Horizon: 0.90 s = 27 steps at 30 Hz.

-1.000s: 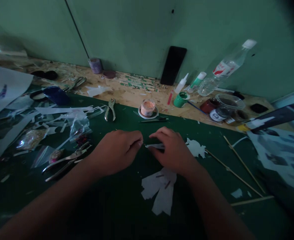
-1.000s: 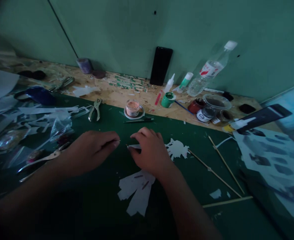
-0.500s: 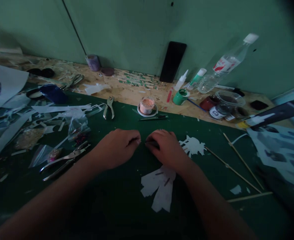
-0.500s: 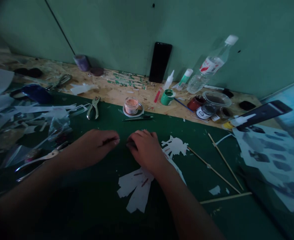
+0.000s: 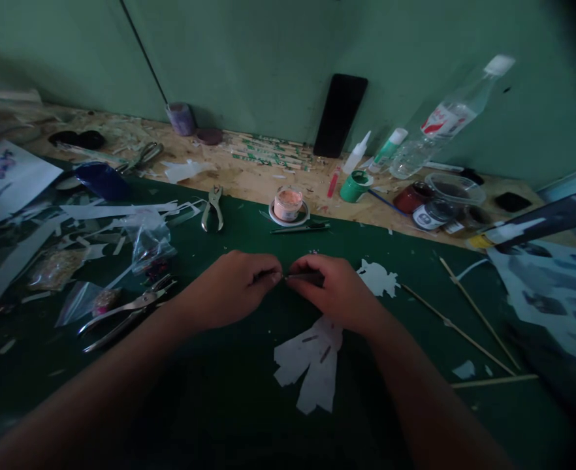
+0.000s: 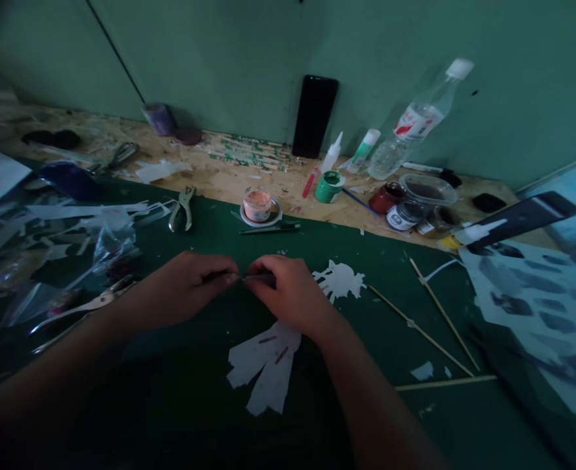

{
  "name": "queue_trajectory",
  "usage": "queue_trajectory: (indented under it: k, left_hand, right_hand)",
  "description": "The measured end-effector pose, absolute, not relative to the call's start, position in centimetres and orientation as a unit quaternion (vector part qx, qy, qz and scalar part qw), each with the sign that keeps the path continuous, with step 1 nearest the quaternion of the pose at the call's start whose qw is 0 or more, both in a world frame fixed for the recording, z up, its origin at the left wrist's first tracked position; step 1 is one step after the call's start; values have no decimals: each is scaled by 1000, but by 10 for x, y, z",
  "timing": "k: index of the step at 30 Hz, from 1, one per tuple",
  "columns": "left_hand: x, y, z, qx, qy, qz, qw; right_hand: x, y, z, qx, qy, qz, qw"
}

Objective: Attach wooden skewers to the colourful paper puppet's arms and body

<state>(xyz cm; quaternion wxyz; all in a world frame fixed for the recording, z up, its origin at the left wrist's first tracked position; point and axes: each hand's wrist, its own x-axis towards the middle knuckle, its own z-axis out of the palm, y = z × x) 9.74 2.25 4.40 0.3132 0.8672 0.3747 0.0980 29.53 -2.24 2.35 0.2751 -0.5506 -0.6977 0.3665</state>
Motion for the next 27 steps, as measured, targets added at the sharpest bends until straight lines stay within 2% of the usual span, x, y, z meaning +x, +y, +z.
queue_trajectory:
  k: [9, 27]
  left_hand:
    - [98, 22, 45, 867, 357, 106, 331]
    - [97, 22, 49, 853, 348, 80, 380]
  right_hand:
    - [295, -23, 25, -535, -687, 395, 294]
    - [295, -21, 25, -524, -701, 376, 303]
